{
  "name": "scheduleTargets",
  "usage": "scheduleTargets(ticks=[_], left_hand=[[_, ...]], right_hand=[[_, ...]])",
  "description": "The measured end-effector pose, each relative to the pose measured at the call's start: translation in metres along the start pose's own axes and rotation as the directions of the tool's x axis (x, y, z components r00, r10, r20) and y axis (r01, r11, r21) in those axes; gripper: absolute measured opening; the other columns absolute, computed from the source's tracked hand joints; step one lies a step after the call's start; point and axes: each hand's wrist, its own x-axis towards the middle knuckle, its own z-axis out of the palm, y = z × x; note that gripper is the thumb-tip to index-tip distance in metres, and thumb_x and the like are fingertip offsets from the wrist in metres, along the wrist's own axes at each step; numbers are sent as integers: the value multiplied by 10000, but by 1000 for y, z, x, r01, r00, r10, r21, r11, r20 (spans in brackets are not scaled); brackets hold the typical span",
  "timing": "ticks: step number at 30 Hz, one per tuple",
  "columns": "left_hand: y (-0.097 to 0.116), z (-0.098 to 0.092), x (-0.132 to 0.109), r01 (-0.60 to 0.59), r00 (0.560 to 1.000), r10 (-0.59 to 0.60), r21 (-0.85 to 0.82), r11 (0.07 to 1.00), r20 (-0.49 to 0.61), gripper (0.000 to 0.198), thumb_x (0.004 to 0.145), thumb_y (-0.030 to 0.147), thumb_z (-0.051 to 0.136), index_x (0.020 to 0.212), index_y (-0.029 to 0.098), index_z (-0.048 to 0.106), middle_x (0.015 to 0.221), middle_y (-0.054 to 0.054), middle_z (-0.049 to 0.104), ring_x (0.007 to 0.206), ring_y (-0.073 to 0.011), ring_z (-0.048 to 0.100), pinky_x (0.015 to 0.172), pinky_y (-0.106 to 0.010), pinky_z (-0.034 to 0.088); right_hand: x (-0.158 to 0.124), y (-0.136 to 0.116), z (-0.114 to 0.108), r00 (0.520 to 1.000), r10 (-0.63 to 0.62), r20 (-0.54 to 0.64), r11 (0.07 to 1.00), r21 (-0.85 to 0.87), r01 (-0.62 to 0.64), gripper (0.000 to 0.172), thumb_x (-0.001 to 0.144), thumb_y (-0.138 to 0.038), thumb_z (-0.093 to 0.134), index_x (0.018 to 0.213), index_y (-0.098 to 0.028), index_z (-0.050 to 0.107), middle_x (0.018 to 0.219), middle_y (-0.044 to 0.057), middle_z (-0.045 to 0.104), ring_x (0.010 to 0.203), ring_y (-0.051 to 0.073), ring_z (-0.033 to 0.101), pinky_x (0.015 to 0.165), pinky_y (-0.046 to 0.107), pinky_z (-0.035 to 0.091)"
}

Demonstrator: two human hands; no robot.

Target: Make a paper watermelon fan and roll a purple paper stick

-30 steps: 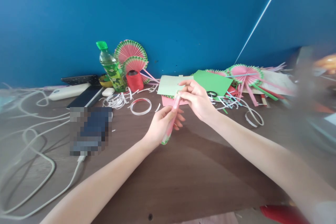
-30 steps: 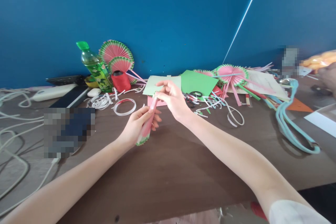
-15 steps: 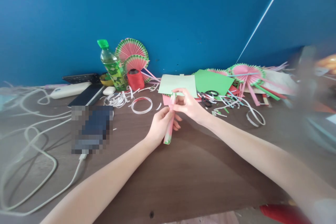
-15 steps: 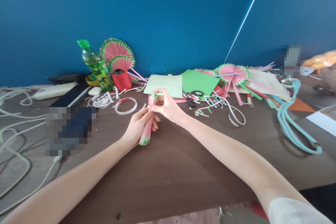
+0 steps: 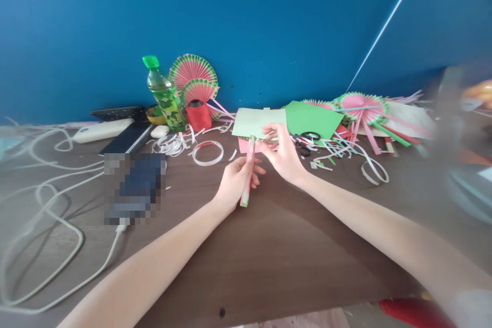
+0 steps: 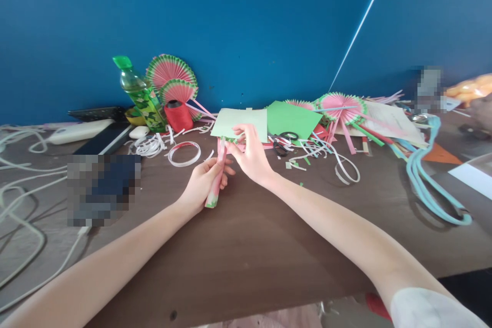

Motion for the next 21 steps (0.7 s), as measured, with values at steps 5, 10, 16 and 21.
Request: scheduleTargets(ticks=[5,10,16,21], left_hand=[[1,1,0,-14,1000,15,25,1000,-5,231,788,356,547,830,129,561,676,-20,628,439,-48,452,416,-176,364],[3,2,-4,-13,1000,11,65,998,25,178,805,324,522,795,147,540,544,23,558,434,-61,435,427,-179,352],[2,3,-5,-61,998,58,148,987,25,208,823,354,496,778,157,544,508,17,561,450,-87,485,451,-199,385],[-6,0,-3,-59,998,59,234,970,5,170,818,313,491,757,158,519,549,-5,613,440,-92,513,428,-197,392]], right_hand=[[-1,3,-4,937,-295,185,913,-234,334,152,845,-169,458,783,-225,586,921,50,609,952,201,540,855,388,415],[2,5,-6,928,-189,322,934,-233,271,160,813,-143,490,743,-196,624,891,56,652,880,199,583,801,372,443],[8,-9,-14,888,-70,455,935,-280,218,176,792,-150,511,737,-202,670,804,35,682,802,199,617,734,353,461],[5,-11,-13,877,-97,470,933,-264,245,198,780,-145,525,721,-226,696,735,22,686,810,216,625,750,374,464]])
